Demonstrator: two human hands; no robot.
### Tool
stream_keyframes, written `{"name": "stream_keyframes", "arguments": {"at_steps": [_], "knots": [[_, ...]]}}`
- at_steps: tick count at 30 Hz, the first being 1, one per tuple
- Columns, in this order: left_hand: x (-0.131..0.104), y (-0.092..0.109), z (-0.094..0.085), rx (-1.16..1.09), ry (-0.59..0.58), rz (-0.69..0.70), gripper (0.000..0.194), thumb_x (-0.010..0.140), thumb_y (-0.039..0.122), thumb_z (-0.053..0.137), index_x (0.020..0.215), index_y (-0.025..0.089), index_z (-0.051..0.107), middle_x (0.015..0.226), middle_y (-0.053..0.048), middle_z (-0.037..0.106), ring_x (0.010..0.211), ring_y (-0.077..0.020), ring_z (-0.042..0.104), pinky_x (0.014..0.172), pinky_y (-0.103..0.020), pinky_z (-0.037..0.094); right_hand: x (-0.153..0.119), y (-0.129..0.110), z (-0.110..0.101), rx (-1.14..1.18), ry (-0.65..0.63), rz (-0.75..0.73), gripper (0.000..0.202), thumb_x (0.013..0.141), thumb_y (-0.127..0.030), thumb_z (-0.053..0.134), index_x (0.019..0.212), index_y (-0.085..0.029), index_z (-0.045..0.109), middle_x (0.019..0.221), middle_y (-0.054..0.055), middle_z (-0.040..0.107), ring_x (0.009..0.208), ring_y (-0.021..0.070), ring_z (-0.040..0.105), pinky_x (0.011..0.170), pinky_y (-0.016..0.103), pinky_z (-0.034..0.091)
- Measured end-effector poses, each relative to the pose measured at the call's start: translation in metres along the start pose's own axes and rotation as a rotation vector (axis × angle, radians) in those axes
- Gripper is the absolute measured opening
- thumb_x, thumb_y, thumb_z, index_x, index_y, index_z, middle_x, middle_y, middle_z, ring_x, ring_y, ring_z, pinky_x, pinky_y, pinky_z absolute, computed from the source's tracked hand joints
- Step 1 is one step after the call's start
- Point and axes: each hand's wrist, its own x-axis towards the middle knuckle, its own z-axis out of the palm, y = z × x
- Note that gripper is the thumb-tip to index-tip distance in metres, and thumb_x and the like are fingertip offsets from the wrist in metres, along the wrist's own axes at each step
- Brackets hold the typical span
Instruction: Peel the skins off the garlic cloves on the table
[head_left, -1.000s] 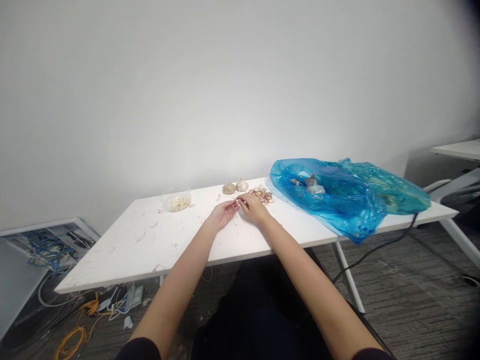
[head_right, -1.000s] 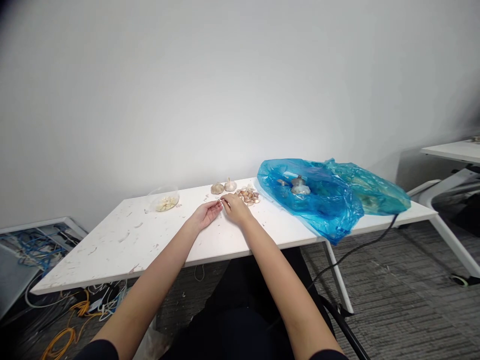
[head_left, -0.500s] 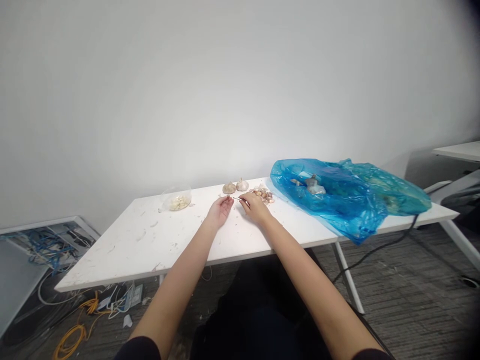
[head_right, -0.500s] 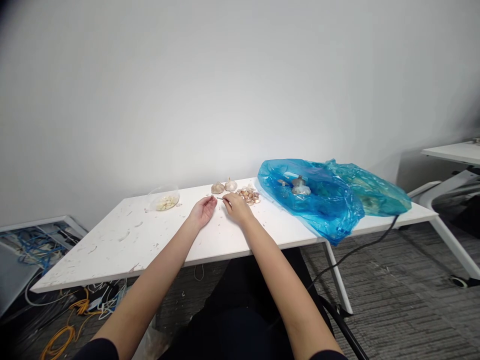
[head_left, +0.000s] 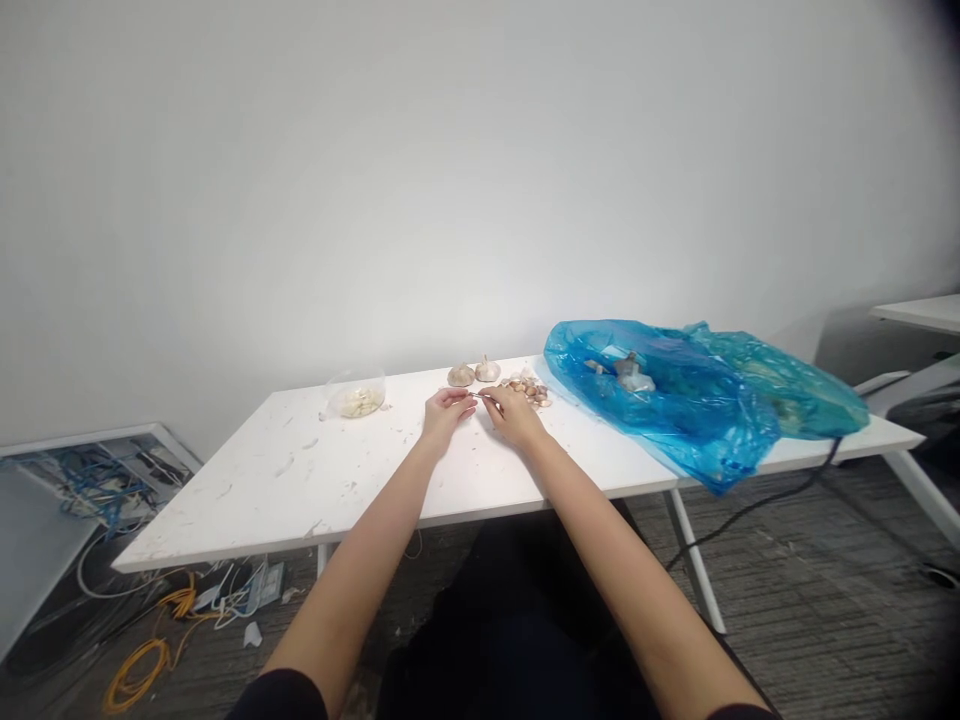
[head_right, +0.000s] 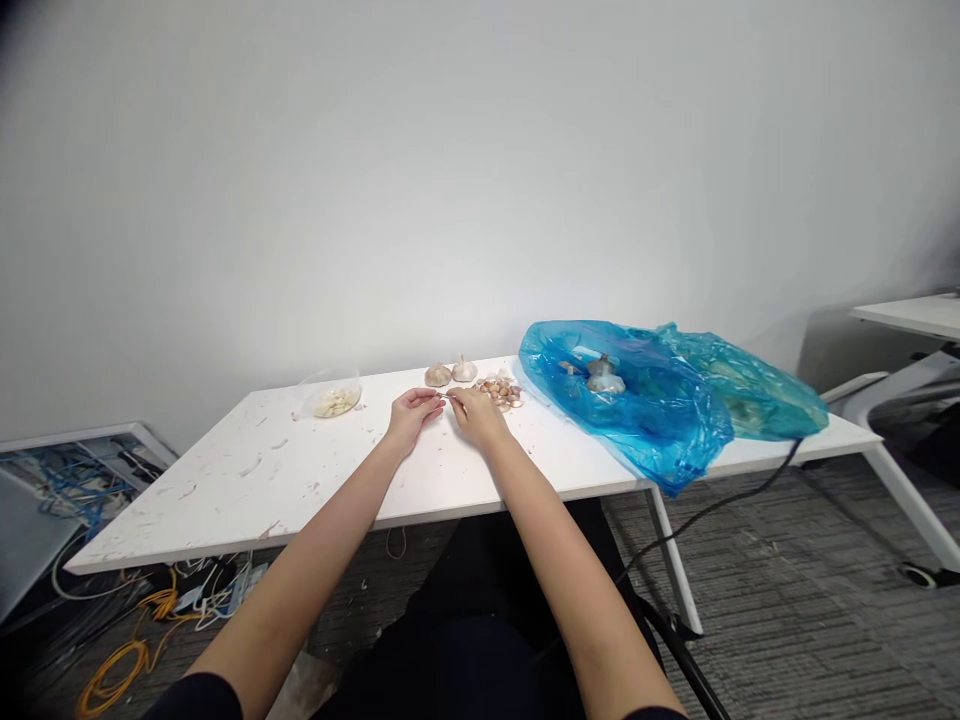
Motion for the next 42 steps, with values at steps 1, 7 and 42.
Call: {"name": "stream_keyframes", "arguments": {"at_steps": [1,7,42], "knots": [[0.000,-0.001,0.000,0.017,-0.002,0.020,0.028,0.061,0.013,0.082,0.082,0.012,0.065,0.081,-0.005,0.069,0.077,-0.0151,0.069,0.086,-0.035,0.054,0.000,0.000,0.000,-0.001,0.000,0.000,0.025,0.092,-0.017,0.043,0.106,-0.016,0.065,0.100,0.009,0.070,0.091,0.0196,0.063,0.083,0.030,0.044],[0.006,-0.010,-0.002,0.079,-0.025,0.099,0.029,0.058,0.020,0.082,0.083,0.013,0.069,0.076,-0.004,0.069,0.074,-0.0129,0.065,0.085,-0.032,0.053,0.001,0.000,-0.001,0.000,0.001,0.006,0.025,0.093,-0.020,0.043,0.104,-0.016,0.065,0.099,0.009,0.070,0.089,0.0192,0.062,0.081,0.029,0.044],[0.004,-0.006,-0.007,0.335,0.007,0.213,0.014,0.063,0.019,0.077,0.075,0.016,0.071,0.076,-0.004,0.070,0.073,-0.0160,0.066,0.079,-0.030,0.051,-0.001,-0.009,-0.009,-0.246,0.071,0.095,0.025,0.092,-0.022,0.043,0.094,-0.019,0.068,0.120,0.009,0.050,0.078,0.0143,0.052,0.061,0.024,0.036]]}}
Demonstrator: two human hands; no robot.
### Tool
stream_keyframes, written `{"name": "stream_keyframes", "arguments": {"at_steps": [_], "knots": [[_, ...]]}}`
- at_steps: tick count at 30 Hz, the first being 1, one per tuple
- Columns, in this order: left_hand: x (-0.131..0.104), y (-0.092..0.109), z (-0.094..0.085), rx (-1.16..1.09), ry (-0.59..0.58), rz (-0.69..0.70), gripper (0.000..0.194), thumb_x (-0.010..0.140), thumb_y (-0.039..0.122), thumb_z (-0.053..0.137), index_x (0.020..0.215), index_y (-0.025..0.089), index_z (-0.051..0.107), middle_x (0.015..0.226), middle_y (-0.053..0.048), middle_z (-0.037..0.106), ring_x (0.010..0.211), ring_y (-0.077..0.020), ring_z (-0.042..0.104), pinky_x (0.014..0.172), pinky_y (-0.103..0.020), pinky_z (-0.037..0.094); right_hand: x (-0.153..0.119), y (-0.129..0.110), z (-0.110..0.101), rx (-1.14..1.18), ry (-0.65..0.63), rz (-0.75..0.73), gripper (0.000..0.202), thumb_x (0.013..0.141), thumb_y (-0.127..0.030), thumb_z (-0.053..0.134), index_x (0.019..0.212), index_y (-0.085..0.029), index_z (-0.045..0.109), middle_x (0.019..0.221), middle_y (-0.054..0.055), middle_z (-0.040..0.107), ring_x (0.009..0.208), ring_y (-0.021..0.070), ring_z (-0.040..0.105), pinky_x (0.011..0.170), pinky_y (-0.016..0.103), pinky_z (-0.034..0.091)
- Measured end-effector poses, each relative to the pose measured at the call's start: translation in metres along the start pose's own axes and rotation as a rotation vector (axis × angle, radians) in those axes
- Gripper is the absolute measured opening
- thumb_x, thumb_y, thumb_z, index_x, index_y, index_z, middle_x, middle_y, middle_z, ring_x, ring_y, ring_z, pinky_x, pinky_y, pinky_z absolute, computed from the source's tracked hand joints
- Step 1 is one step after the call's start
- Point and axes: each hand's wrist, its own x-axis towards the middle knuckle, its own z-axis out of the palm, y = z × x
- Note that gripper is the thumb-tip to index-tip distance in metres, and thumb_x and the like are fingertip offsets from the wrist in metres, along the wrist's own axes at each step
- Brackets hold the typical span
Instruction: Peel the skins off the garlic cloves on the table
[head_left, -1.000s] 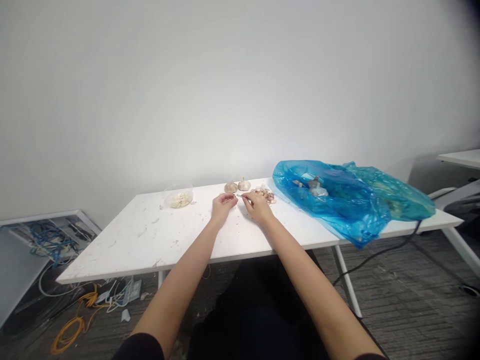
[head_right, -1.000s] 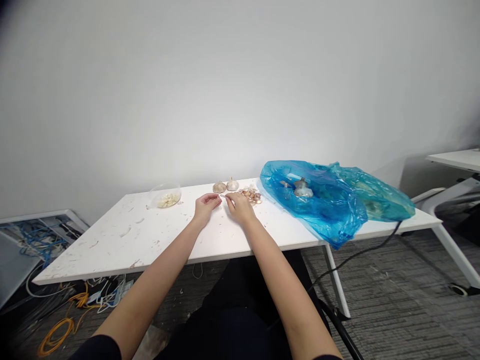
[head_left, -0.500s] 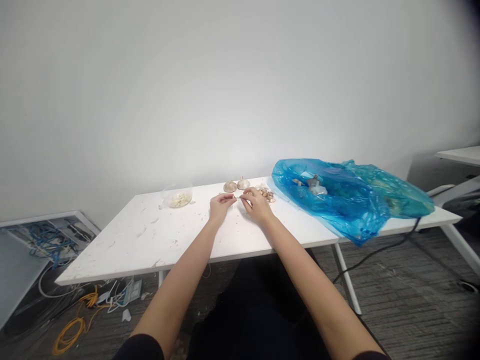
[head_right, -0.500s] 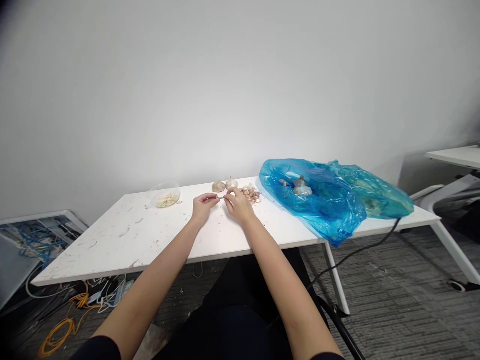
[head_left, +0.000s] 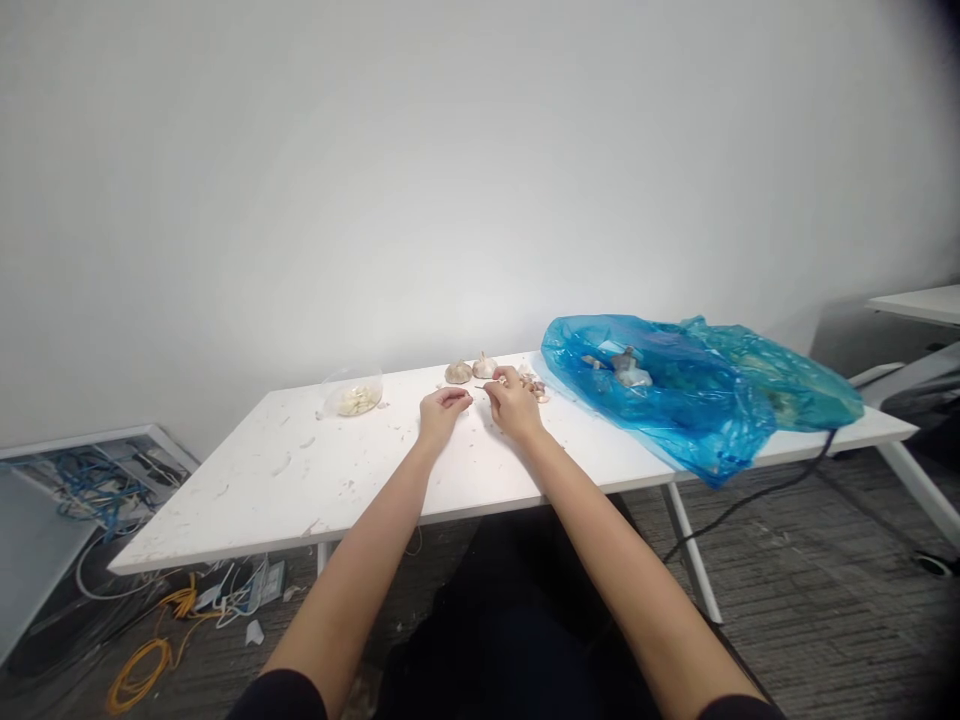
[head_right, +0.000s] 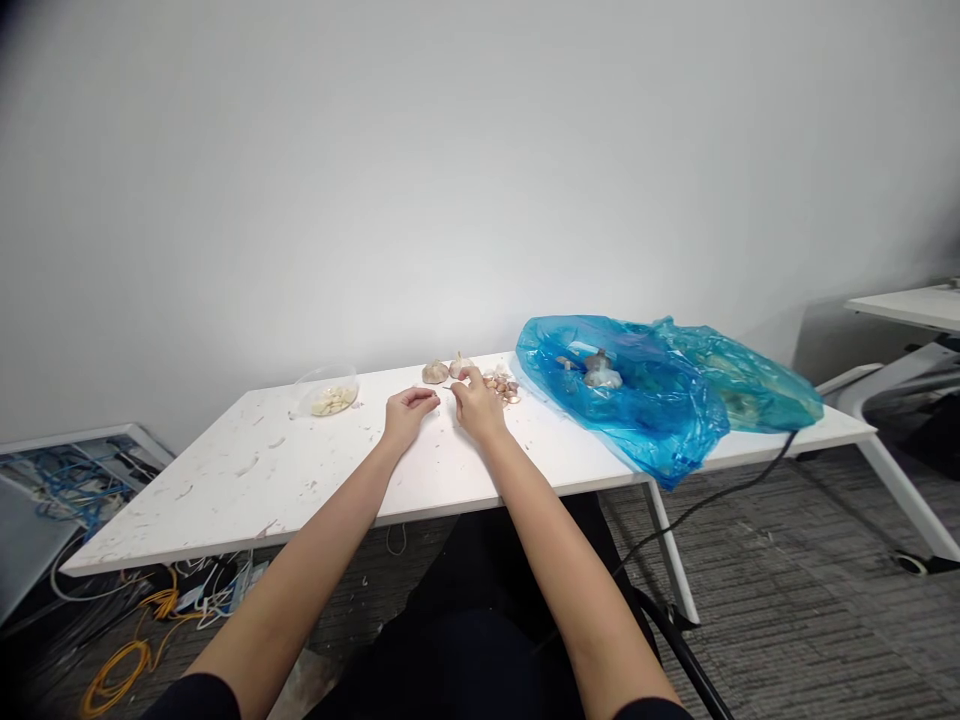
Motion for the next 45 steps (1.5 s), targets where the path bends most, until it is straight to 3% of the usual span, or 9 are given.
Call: {"name": "stream_keyframes", "arguments": {"at_steps": [3,14,25,30,33,37,45], "knots": [[0.0002,-0.0012,0.0007,-0.062,-0.008,-0.025,0.018,0.063,0.023,0.077,0.077,0.015,0.069,0.076,-0.004,0.070,0.075,-0.0163,0.067,0.080,-0.032,0.053,-0.0007,0.0025,-0.0037,0.027,0.047,0.051,0.024,0.092,-0.023,0.045,0.093,-0.019,0.069,0.116,0.010,0.051,0.082,0.0159,0.054,0.065,0.026,0.038],[0.0004,-0.0009,0.0037,-0.216,-0.052,-0.076,0.035,0.055,0.029,0.084,0.079,0.013,0.064,0.072,-0.005,0.070,0.074,-0.0171,0.068,0.080,-0.035,0.053,-0.0028,-0.0002,-0.0050,0.081,0.071,-0.137,0.023,0.092,-0.026,0.047,0.096,-0.019,0.069,0.115,0.010,0.054,0.081,0.0140,0.056,0.061,0.024,0.038],[0.0000,-0.0053,0.0002,-0.125,-0.032,0.019,0.030,0.053,0.027,0.085,0.073,0.013,0.068,0.077,-0.004,0.070,0.077,-0.0174,0.066,0.084,-0.039,0.053,-0.0025,-0.0023,-0.0033,0.042,0.035,-0.157,0.024,0.092,-0.023,0.045,0.093,-0.018,0.069,0.118,0.010,0.054,0.079,0.0126,0.055,0.056,0.022,0.030],[-0.0003,-0.0073,0.0033,-0.117,-0.030,0.021,0.026,0.054,0.026,0.083,0.070,0.013,0.068,0.076,-0.004,0.070,0.074,-0.0169,0.066,0.084,-0.039,0.053,-0.0011,-0.0058,-0.0041,-0.079,0.006,-0.086,0.025,0.090,-0.021,0.044,0.091,-0.018,0.069,0.119,0.010,0.054,0.072,0.0112,0.053,0.055,0.023,0.025],[-0.0012,-0.0070,0.0059,-0.120,-0.031,0.004,0.026,0.054,0.025,0.083,0.071,0.013,0.068,0.076,-0.004,0.070,0.074,-0.0177,0.067,0.082,-0.039,0.054,-0.0013,-0.0045,-0.0063,-0.098,0.067,-0.032,0.026,0.091,-0.024,0.044,0.091,-0.018,0.069,0.114,0.009,0.054,0.070,0.0108,0.051,0.058,0.024,0.028],[-0.0014,-0.0049,0.0051,-0.117,-0.009,0.001,0.031,0.056,0.028,0.083,0.079,0.012,0.069,0.075,-0.005,0.070,0.072,-0.0183,0.068,0.079,-0.039,0.055,-0.0031,-0.0017,-0.0084,-0.046,0.135,-0.076,0.028,0.092,-0.028,0.044,0.095,-0.018,0.069,0.111,0.010,0.054,0.074,0.0114,0.053,0.061,0.023,0.031],[-0.0021,-0.0020,0.0038,-0.076,0.019,0.015,0.033,0.058,0.030,0.082,0.083,0.011,0.071,0.072,-0.007,0.071,0.067,-0.0186,0.068,0.075,-0.038,0.055,-0.0041,-0.0013,-0.0065,-0.108,0.073,-0.133,0.028,0.093,-0.030,0.044,0.099,-0.022,0.069,0.117,0.009,0.054,0.075,0.0125,0.053,0.066,0.025,0.033]]}}
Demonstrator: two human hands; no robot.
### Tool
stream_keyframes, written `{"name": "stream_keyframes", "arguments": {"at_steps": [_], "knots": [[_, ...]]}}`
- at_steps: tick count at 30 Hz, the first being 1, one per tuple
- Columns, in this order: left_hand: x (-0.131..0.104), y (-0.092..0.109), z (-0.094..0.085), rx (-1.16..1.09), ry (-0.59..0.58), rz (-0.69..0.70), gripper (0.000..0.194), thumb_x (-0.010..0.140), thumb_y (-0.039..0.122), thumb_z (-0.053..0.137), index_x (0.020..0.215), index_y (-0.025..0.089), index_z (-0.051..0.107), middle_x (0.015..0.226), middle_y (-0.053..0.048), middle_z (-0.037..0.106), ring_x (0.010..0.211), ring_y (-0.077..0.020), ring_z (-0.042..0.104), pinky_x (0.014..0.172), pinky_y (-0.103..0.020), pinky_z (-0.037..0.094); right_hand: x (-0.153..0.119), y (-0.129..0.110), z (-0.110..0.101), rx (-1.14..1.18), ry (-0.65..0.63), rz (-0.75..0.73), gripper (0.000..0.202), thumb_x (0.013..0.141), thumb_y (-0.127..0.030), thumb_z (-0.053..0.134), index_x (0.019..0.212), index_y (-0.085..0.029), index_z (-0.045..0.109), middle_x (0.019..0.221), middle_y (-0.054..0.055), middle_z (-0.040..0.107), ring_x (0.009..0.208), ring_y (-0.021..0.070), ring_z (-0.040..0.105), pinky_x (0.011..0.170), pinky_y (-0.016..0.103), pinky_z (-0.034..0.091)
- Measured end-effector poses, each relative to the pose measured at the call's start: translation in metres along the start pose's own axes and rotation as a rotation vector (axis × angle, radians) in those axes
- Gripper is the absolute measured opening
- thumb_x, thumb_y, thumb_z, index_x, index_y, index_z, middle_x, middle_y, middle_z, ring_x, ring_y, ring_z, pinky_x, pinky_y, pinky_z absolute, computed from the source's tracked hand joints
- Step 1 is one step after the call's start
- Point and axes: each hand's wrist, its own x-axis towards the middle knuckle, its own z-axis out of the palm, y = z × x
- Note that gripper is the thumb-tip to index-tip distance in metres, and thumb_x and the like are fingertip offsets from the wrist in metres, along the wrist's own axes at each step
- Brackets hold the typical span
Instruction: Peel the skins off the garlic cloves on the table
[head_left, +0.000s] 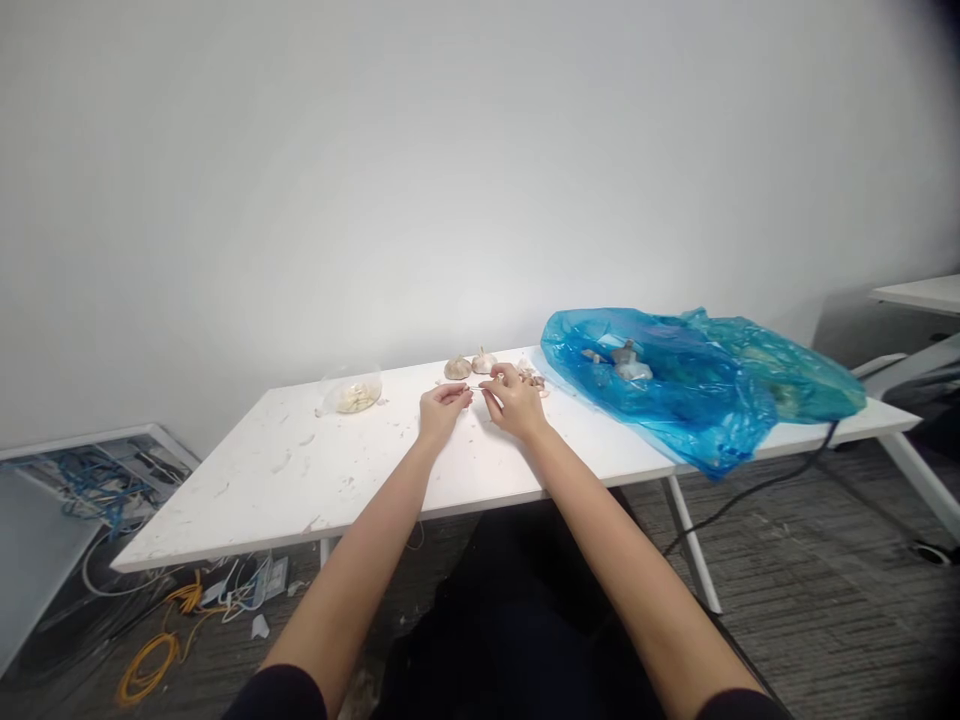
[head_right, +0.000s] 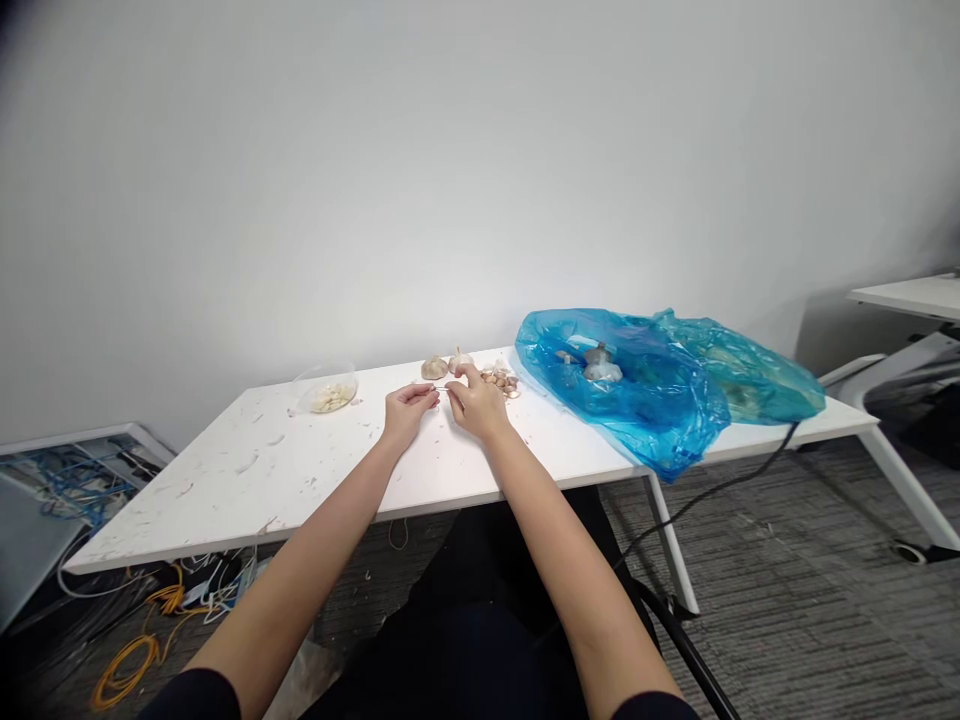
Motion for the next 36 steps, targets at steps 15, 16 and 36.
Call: {"name": "stream_keyframes", "arguments": {"at_steps": [15,16,36], "knots": [[0.0016,-0.0006,-0.0005,0.020,-0.043,0.061,0.027,0.060,0.028,0.079,0.082,0.014,0.073,0.075,-0.006,0.072,0.066,-0.0163,0.065,0.072,-0.035,0.054,0.0012,0.0007,-0.0010,-0.037,-0.059,0.005,0.029,0.095,-0.027,0.041,0.098,-0.022,0.069,0.119,0.009,0.054,0.077,0.0128,0.053,0.062,0.024,0.029],[0.0015,-0.0009,-0.0003,0.022,-0.054,0.066,0.026,0.060,0.028,0.079,0.081,0.014,0.073,0.075,-0.006,0.072,0.066,-0.0160,0.065,0.072,-0.035,0.054,0.0013,0.0009,-0.0007,-0.038,-0.060,0.010,0.029,0.094,-0.026,0.041,0.097,-0.021,0.069,0.119,0.009,0.054,0.077,0.0127,0.053,0.061,0.024,0.028],[0.0018,-0.0006,-0.0001,-0.007,-0.080,0.067,0.027,0.065,0.030,0.077,0.089,0.017,0.074,0.086,-0.005,0.073,0.071,-0.0147,0.066,0.080,-0.035,0.054,0.0006,0.0016,-0.0010,-0.013,-0.058,0.034,0.028,0.094,-0.029,0.042,0.096,-0.021,0.069,0.119,0.008,0.053,0.076,0.0118,0.052,0.060,0.025,0.023]]}}
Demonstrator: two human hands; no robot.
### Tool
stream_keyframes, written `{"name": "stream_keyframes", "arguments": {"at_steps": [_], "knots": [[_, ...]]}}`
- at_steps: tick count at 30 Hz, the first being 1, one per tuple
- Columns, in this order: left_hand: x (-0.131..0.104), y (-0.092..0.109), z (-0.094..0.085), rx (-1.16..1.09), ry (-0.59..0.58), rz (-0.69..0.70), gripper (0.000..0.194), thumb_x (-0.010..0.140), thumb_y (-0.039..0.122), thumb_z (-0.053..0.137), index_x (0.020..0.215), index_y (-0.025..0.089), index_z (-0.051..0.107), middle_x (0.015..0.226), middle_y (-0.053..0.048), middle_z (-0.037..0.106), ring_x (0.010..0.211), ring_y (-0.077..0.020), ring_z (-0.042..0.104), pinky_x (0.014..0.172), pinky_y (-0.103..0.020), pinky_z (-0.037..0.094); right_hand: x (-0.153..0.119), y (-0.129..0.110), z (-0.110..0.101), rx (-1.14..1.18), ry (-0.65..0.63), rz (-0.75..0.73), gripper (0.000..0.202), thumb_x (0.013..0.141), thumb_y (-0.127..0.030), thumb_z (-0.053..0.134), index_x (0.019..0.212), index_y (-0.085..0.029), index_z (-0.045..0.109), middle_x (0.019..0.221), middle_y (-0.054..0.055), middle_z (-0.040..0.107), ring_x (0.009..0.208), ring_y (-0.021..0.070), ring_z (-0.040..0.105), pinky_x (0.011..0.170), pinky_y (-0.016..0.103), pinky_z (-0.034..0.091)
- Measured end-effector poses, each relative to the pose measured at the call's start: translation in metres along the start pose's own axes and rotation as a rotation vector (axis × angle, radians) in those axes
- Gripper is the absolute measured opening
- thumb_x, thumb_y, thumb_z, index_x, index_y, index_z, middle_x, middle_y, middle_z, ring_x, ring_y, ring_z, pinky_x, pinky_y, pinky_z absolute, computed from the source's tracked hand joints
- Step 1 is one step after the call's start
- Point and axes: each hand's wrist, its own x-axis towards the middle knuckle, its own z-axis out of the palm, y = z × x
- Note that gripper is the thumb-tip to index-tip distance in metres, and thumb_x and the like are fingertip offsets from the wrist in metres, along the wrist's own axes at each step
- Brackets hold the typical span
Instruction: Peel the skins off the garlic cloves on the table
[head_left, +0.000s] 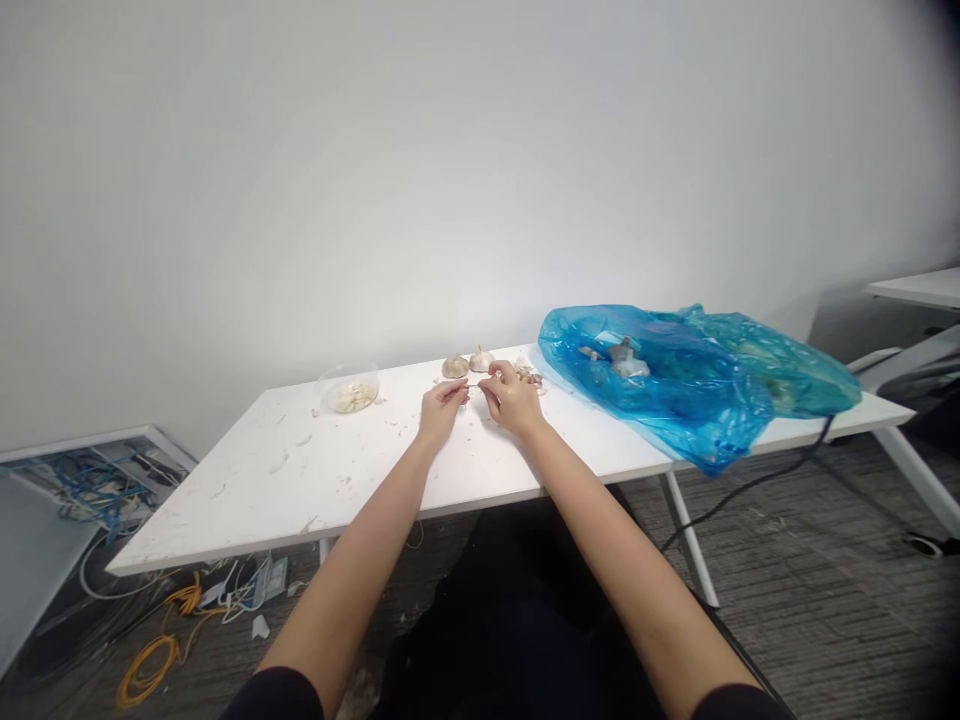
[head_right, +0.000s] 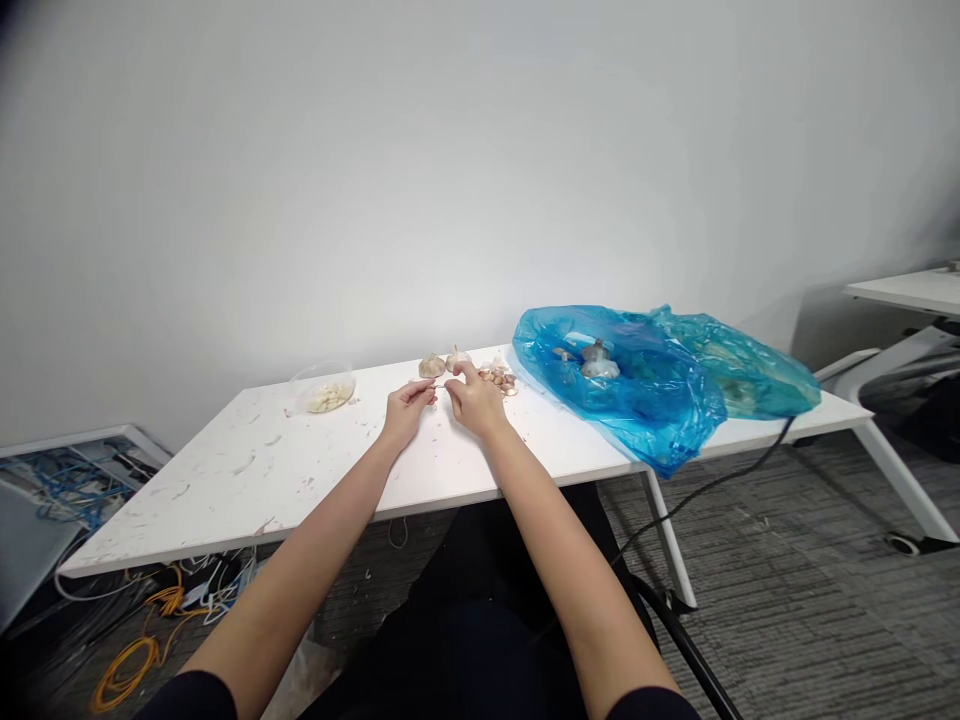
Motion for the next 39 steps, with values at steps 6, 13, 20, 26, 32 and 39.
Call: {"name": "stream_keyframes", "arguments": {"at_steps": [6,13,20,26,32,39], "knots": [[0.001,-0.001,0.000,-0.002,-0.007,-0.018,0.029,0.065,0.033,0.077,0.088,0.016,0.074,0.085,-0.005,0.072,0.068,-0.0140,0.065,0.077,-0.035,0.053,0.001,-0.001,-0.001,-0.001,-0.025,0.026,0.027,0.094,-0.026,0.041,0.097,-0.022,0.068,0.120,0.007,0.052,0.078,0.0119,0.053,0.057,0.025,0.021],[0.002,-0.003,0.000,0.017,-0.015,-0.033,0.030,0.064,0.035,0.077,0.087,0.016,0.074,0.083,-0.006,0.073,0.068,-0.0152,0.065,0.074,-0.034,0.053,0.002,0.000,-0.001,0.027,0.002,0.067,0.027,0.094,-0.025,0.043,0.097,-0.021,0.069,0.116,0.008,0.052,0.075,0.0108,0.051,0.059,0.023,0.027],[0.002,-0.003,0.000,-0.027,0.003,-0.041,0.033,0.062,0.035,0.079,0.088,0.015,0.074,0.080,-0.006,0.072,0.068,-0.0158,0.066,0.074,-0.035,0.055,0.000,-0.002,-0.002,0.064,0.029,0.019,0.027,0.093,-0.028,0.044,0.098,-0.019,0.069,0.114,0.009,0.053,0.078,0.0122,0.054,0.062,0.024,0.030],[0.003,-0.006,-0.001,-0.040,0.006,-0.040,0.034,0.061,0.033,0.080,0.089,0.015,0.074,0.083,-0.006,0.073,0.073,-0.0167,0.067,0.083,-0.040,0.054,0.000,-0.002,-0.003,0.032,-0.021,0.017,0.027,0.095,-0.030,0.043,0.100,-0.022,0.069,0.117,0.008,0.053,0.081,0.0134,0.053,0.064,0.024,0.031],[0.004,-0.010,-0.004,0.009,-0.003,0.005,0.025,0.064,0.028,0.077,0.086,0.017,0.075,0.087,-0.006,0.072,0.077,-0.0170,0.066,0.083,-0.039,0.054,0.000,-0.002,-0.005,0.003,-0.052,0.002,0.028,0.095,-0.030,0.042,0.096,-0.022,0.069,0.119,0.008,0.053,0.080,0.0136,0.053,0.059,0.025,0.026],[0.005,-0.010,-0.007,0.082,0.001,0.031,0.022,0.067,0.027,0.074,0.087,0.017,0.075,0.087,-0.006,0.072,0.074,-0.0171,0.066,0.082,-0.038,0.054,0.001,-0.005,-0.005,-0.082,-0.119,-0.020,0.028,0.093,-0.024,0.041,0.094,-0.021,0.069,0.122,0.007,0.054,0.074,0.0126,0.051,0.056,0.026,0.020]]}}
